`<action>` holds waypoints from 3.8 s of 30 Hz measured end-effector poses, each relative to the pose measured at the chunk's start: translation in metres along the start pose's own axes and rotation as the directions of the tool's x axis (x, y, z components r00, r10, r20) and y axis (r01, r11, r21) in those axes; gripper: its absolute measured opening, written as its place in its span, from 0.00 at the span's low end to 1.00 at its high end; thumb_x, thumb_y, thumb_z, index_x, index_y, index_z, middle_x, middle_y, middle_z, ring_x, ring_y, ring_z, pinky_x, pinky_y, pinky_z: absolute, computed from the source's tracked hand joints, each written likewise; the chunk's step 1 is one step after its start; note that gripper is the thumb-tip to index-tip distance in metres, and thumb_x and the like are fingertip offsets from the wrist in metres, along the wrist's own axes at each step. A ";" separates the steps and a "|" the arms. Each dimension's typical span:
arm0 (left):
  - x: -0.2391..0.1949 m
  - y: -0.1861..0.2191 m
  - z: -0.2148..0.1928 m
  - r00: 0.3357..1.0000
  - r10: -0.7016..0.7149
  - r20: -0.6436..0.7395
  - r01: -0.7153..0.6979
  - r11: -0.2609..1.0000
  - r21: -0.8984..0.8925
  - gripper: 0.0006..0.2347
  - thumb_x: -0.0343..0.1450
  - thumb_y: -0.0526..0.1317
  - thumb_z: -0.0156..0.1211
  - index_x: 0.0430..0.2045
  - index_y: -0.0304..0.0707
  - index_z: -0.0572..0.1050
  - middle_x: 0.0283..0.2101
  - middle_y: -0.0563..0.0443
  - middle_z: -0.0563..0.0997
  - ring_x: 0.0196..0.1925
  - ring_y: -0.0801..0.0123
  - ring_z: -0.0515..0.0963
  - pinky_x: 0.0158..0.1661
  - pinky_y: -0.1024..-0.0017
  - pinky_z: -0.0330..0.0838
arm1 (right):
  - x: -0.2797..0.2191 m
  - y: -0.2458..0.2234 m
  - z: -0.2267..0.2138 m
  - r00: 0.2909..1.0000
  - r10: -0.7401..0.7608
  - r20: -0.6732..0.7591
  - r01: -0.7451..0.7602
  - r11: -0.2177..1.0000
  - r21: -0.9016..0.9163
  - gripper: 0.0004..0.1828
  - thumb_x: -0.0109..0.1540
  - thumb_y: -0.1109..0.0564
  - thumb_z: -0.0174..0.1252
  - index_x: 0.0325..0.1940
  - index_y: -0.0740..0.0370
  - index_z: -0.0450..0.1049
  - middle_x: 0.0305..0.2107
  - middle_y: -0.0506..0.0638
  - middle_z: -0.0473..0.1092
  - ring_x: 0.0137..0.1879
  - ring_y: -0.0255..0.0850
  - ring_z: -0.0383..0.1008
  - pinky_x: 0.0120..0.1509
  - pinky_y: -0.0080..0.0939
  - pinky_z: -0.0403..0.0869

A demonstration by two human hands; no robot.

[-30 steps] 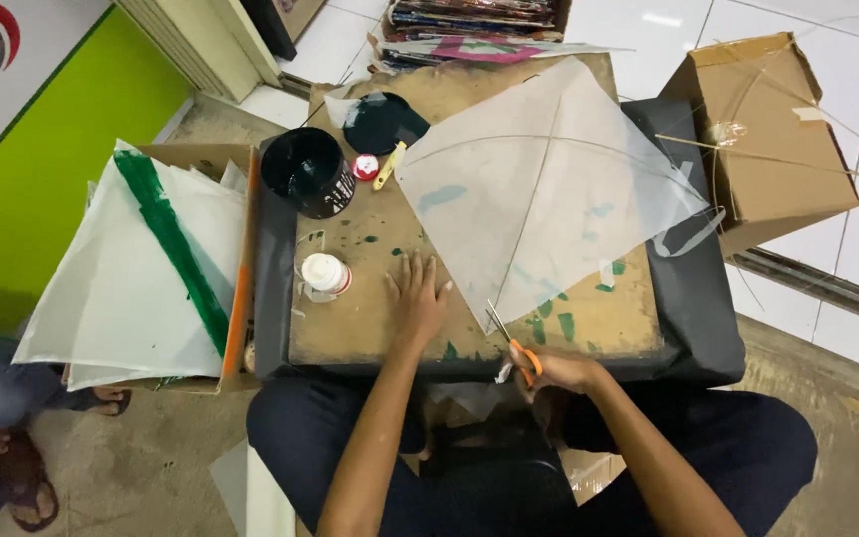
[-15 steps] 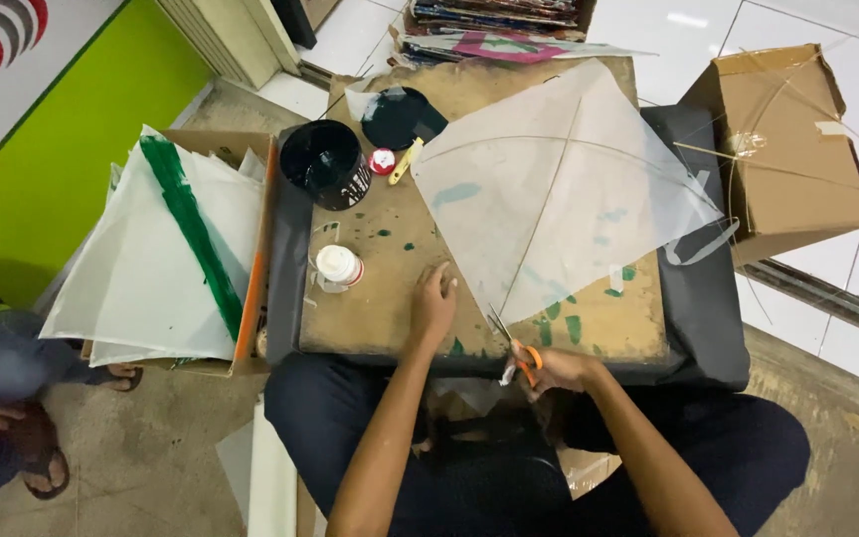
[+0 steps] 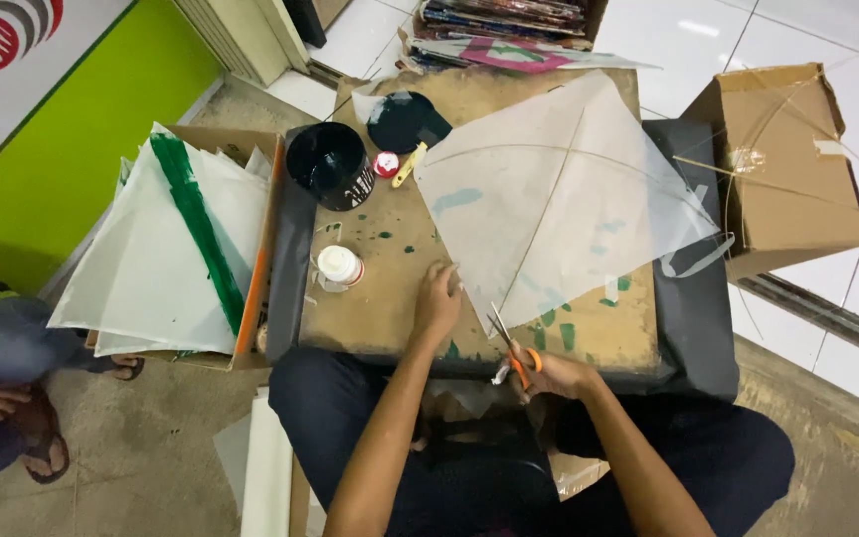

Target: Trimming excess paper from a kite frame using scissors

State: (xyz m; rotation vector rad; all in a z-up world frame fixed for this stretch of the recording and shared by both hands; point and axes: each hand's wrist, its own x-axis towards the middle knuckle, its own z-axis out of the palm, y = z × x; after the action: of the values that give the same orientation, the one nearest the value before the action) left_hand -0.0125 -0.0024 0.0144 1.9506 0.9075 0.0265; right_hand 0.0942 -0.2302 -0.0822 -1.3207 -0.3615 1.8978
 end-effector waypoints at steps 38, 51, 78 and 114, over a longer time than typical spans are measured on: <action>0.015 0.005 0.038 0.901 0.306 0.308 -0.429 0.740 0.517 0.28 0.77 0.53 0.45 0.72 0.44 0.53 0.75 0.36 0.51 0.79 0.46 0.43 0.70 0.37 0.34 | -0.043 -0.026 -0.051 0.752 -0.525 -0.400 0.561 0.827 -0.032 0.39 0.69 0.26 0.33 0.56 0.65 0.62 0.21 0.60 0.72 0.32 0.50 0.74 0.47 0.48 0.71; 0.017 -0.004 0.066 0.877 0.352 0.327 -0.478 0.710 0.517 0.32 0.73 0.57 0.47 0.72 0.43 0.54 0.76 0.35 0.49 0.78 0.41 0.44 0.72 0.43 0.39 | -0.053 -0.029 -0.051 0.729 -0.554 -0.402 0.583 0.810 -0.058 0.40 0.69 0.27 0.35 0.58 0.67 0.63 0.21 0.62 0.72 0.31 0.49 0.73 0.45 0.48 0.71; 0.019 0.036 0.033 0.920 0.198 0.339 -0.345 0.820 0.457 0.37 0.73 0.61 0.47 0.74 0.41 0.46 0.78 0.35 0.39 0.79 0.43 0.33 0.72 0.41 0.24 | -0.078 -0.031 -0.059 0.720 -0.541 -0.435 0.574 0.817 -0.065 0.42 0.68 0.27 0.35 0.57 0.71 0.66 0.20 0.64 0.72 0.35 0.57 0.77 0.49 0.60 0.74; 0.093 -0.004 0.066 0.768 0.634 0.086 -0.551 0.588 0.592 0.30 0.68 0.45 0.63 0.67 0.47 0.63 0.69 0.40 0.65 0.72 0.44 0.59 0.65 0.33 0.51 | -0.122 -0.008 -0.107 0.637 -0.488 -0.596 0.574 0.817 -0.056 0.46 0.68 0.22 0.31 0.60 0.69 0.62 0.23 0.64 0.71 0.34 0.51 0.70 0.51 0.55 0.70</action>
State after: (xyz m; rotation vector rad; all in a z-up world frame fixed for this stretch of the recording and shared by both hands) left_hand 0.0770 0.0046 -0.0557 2.8137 0.2848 0.3090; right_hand 0.2112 -0.3349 -0.0413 -1.4294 -0.2478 0.9279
